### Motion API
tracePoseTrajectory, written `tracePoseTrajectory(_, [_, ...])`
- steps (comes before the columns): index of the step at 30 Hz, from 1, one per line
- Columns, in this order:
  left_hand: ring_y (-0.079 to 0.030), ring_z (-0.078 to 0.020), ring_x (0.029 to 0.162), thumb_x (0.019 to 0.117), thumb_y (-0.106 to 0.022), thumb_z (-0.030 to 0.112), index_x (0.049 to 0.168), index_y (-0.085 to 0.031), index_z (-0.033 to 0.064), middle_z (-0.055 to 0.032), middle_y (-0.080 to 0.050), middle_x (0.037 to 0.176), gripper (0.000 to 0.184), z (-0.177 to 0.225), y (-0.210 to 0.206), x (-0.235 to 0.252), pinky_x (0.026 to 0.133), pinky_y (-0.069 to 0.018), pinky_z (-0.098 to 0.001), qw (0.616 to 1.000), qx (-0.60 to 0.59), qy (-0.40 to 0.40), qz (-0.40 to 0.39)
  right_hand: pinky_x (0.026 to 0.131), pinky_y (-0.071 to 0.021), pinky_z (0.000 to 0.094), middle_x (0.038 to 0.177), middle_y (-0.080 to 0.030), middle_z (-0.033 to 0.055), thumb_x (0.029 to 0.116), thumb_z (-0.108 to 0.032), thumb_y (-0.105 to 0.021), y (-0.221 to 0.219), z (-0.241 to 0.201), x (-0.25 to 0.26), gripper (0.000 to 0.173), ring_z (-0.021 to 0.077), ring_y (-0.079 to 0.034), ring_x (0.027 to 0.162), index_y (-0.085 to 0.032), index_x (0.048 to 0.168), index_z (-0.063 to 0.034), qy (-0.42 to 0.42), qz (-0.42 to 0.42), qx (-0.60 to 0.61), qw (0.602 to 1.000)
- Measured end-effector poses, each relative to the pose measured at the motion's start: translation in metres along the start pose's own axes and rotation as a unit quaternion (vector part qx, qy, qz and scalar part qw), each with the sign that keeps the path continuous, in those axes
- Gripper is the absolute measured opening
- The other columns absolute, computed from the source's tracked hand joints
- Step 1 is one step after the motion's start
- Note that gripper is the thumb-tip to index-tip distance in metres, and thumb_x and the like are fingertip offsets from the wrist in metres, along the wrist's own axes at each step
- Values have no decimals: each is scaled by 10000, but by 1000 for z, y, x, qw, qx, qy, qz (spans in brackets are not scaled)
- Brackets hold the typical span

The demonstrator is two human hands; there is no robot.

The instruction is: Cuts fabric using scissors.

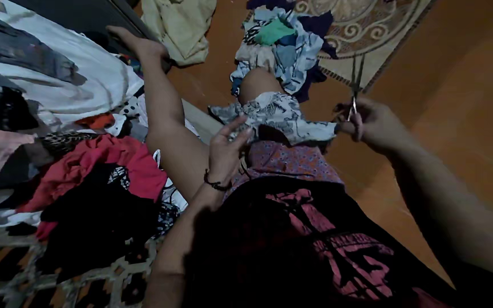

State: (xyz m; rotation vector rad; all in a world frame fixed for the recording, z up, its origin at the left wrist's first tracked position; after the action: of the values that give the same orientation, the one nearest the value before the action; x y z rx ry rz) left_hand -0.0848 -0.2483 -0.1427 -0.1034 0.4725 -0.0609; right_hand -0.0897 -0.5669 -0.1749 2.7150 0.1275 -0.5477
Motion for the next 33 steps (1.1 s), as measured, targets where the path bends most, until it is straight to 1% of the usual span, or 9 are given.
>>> tracePoseTrajectory(2, [-668,-128,962,953,-703,105,1385,-622,172,-43,-641,1319,444,35,0,9,798,-581,-324,994,77,-75,27,543,-465,245,861,-613,42,867,-30,-687,-4,-21,13,409,56,-529,625,-556,1254,2,28,34,9,999])
tracePoseTrajectory(6, [-674,-72,887,922,-691,-6,1224,-674,68,-17,-679,1168,312,105,-3,26,747,-592,-244,965,79,-249,20,662,-548,421,962,-652,174,880,-24,-719,-21,-66,38,461,213,-623,726,-530,1295,38,110,128,-7,986])
tracePoseTrajectory(8, [-656,-65,813,905,-699,-20,1191,-690,41,-32,-695,1089,292,139,1,24,698,-573,-221,946,151,-287,-9,706,-564,368,1026,-655,125,887,-161,-719,-31,-85,38,542,158,-641,804,-503,1349,21,206,167,28,964])
tracePoseTrajectory(11, [-675,-68,856,916,-653,-45,1377,-623,104,-32,-677,1259,486,176,8,15,721,-577,-216,959,193,-200,-61,772,-570,197,1015,-667,-109,915,-464,-720,-52,-109,16,485,-14,-642,881,-604,1279,-165,353,7,189,916])
tracePoseTrajectory(13, [-674,-120,767,913,-638,-71,1431,-595,157,-49,-679,1274,567,187,7,6,620,-563,-234,963,203,-165,-66,709,-551,170,879,-685,-146,902,-585,-684,-69,-118,3,495,-31,-635,785,-679,1218,-204,369,-207,257,869])
tracePoseTrajectory(16, [-685,-125,926,898,-653,-23,1478,-553,174,-16,-619,1398,621,188,8,5,693,-587,-257,954,220,-184,-88,598,-497,144,778,-621,-137,898,-590,-689,-89,-109,6,515,-51,-574,675,-675,1156,-144,326,-333,254,848])
tracePoseTrajectory(23, [-658,-77,924,885,-642,-38,1482,-516,115,-41,-555,1453,629,191,-10,25,736,-577,-244,959,191,-191,-81,597,-484,133,784,-614,-152,893,-594,-686,-98,-103,30,527,-64,-566,668,-669,1127,-122,275,-310,237,879])
tracePoseTrajectory(28, [-671,-94,1011,853,-725,2,1268,-674,52,-34,-701,1209,421,216,-33,8,850,-572,-254,859,359,-357,-70,694,-542,189,804,-624,-153,890,-554,-705,-92,-138,39,515,-36,-605,726,-655,1140,-107,330,-275,277,860])
tracePoseTrajectory(33, [-681,-55,937,882,-699,6,1435,-580,103,-6,-627,1379,574,230,-33,-1,741,-593,-223,932,187,-300,-82,764,-585,251,794,-640,-149,910,-544,-698,-96,-165,27,434,-5,-637,746,-654,1126,-169,383,-288,364,799])
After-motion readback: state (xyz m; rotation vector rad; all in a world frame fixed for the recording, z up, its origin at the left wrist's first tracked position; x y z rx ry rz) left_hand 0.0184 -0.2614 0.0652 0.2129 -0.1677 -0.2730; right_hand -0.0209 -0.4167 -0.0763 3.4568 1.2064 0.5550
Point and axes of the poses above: each hand's wrist, its own x-axis towards the middle knuckle, its own y-axis out of the back of the hand, z = x × y, the point moved 2 cm from there along x, towards the middle knuckle
